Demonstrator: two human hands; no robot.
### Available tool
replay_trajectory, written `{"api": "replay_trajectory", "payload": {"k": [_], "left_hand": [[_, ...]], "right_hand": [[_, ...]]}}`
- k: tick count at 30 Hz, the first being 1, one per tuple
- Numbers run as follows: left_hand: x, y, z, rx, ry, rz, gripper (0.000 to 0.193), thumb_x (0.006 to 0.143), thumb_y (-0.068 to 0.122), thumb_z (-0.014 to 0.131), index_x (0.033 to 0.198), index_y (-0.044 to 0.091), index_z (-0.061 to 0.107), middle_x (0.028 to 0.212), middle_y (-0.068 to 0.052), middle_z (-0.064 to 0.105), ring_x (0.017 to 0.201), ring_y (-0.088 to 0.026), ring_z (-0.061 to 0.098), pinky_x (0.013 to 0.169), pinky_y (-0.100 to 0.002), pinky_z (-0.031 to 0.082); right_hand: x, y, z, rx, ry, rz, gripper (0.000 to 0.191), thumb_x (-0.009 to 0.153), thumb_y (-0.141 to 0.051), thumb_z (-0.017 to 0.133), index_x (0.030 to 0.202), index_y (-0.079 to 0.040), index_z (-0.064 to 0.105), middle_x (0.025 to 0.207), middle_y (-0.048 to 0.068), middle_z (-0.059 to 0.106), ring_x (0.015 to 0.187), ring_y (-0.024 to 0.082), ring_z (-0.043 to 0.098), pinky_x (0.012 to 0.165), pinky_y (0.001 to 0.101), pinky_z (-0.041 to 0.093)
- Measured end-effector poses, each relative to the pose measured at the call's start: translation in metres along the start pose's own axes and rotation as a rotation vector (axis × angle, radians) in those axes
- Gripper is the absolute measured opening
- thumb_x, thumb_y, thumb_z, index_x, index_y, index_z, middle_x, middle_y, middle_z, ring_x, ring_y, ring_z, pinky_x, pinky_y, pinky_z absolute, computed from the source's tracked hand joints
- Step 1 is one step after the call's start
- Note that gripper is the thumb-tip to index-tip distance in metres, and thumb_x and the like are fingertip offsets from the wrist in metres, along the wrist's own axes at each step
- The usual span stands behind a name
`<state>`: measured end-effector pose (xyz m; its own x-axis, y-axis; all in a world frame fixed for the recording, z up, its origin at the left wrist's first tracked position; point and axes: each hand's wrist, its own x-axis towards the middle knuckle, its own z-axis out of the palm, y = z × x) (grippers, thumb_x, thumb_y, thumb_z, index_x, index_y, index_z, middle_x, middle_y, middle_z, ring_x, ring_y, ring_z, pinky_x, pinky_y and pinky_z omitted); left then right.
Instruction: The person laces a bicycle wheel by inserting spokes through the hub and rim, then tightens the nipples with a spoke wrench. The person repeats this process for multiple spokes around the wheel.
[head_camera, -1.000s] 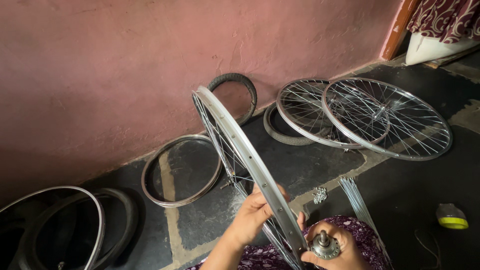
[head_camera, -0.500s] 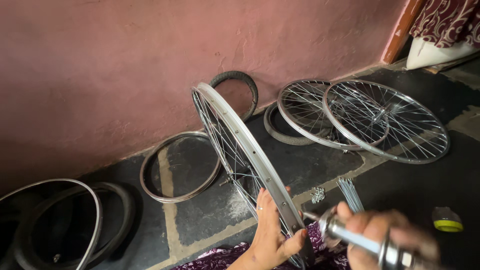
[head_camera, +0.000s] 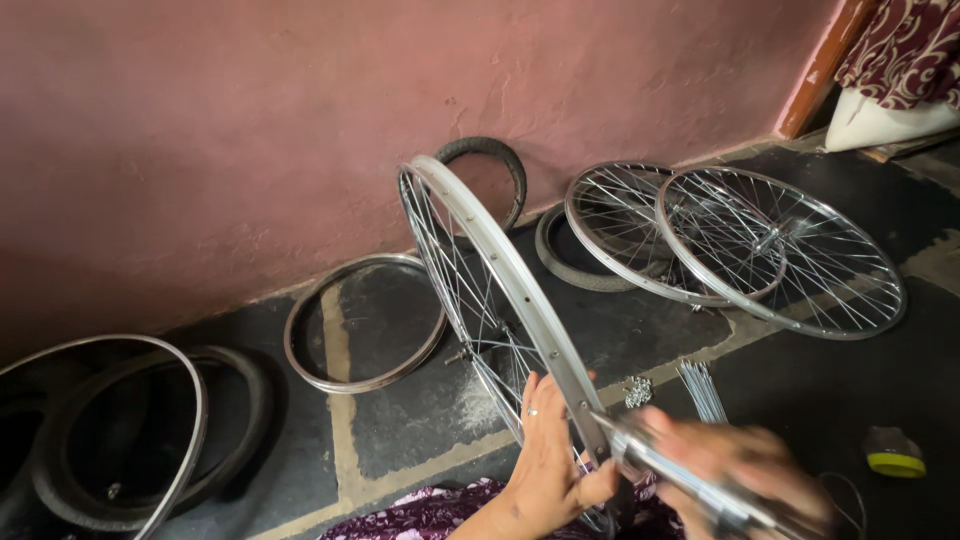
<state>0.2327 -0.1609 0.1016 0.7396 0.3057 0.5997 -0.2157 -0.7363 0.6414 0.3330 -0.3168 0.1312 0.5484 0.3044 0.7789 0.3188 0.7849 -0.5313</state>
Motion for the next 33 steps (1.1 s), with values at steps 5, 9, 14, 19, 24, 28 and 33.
{"api": "replay_trajectory", "payload": {"k": [5,9,14,19,24,28,33], "left_hand": [[-0.001,-0.001,0.0,0.051,0.014,0.022,0.087,0.096,0.047,0.069,0.159,0.001,0.031,0.156,-0.023,0.042,0.156,-0.04,0.038,0.13,-0.066,0.01],[-0.003,-0.001,0.003,0.012,0.009,0.003,0.089,0.094,0.049,0.068,0.159,0.001,0.03,0.155,-0.022,0.043,0.154,-0.04,0.039,0.131,-0.067,0.009],[-0.005,-0.003,0.003,0.073,0.003,0.007,0.088,0.096,0.049,0.068,0.16,0.002,0.031,0.156,-0.022,0.042,0.155,-0.04,0.038,0.131,-0.066,0.009],[-0.007,-0.002,0.002,0.051,0.007,0.011,0.09,0.093,0.047,0.07,0.159,0.001,0.029,0.158,-0.021,0.042,0.156,-0.04,0.037,0.13,-0.066,0.009],[-0.006,-0.004,-0.001,0.065,-0.005,0.012,0.09,0.092,0.043,0.072,0.159,0.001,0.029,0.158,-0.022,0.041,0.156,-0.04,0.035,0.13,-0.065,0.008],[-0.008,-0.002,0.0,0.028,-0.024,-0.014,0.091,0.092,0.043,0.073,0.159,0.001,0.029,0.159,-0.022,0.04,0.156,-0.04,0.035,0.13,-0.065,0.01],[-0.008,-0.004,0.002,0.073,-0.038,0.018,0.094,0.092,0.043,0.072,0.16,-0.001,0.026,0.161,-0.023,0.038,0.159,-0.041,0.032,0.13,-0.064,0.009]], "right_hand": [[-0.002,0.019,-0.01,-0.136,-0.039,-0.113,0.053,0.088,0.005,0.073,0.134,-0.017,0.059,0.12,0.014,0.069,0.108,0.026,0.076,0.1,0.0538,0.059],[-0.011,0.02,-0.013,-0.13,-0.056,0.006,0.054,0.086,0.008,0.073,0.133,-0.014,0.058,0.12,0.015,0.068,0.116,0.028,0.072,0.105,0.0571,0.056],[-0.002,0.006,-0.003,-0.182,0.025,-0.07,0.052,0.086,0.007,0.072,0.132,-0.013,0.056,0.119,0.014,0.067,0.116,0.026,0.072,0.104,0.0561,0.058],[0.004,0.001,0.006,-0.198,-0.037,0.029,0.052,0.086,0.005,0.073,0.132,-0.012,0.055,0.117,0.012,0.067,0.112,0.024,0.072,0.103,0.0555,0.061],[-0.002,0.004,0.011,-0.219,0.03,-0.06,0.049,0.089,0.001,0.074,0.132,-0.013,0.053,0.116,0.011,0.067,0.108,0.022,0.073,0.101,0.0522,0.064],[0.007,-0.003,0.016,-0.231,-0.039,0.074,0.04,0.09,-0.006,0.074,0.124,-0.01,0.054,0.113,0.012,0.066,0.112,0.023,0.071,0.098,0.0482,0.063],[0.021,-0.018,0.014,-0.05,-0.066,0.04,0.037,0.088,-0.002,0.072,0.122,-0.01,0.058,0.112,0.014,0.068,0.112,0.025,0.073,0.1,0.0483,0.061]]}}
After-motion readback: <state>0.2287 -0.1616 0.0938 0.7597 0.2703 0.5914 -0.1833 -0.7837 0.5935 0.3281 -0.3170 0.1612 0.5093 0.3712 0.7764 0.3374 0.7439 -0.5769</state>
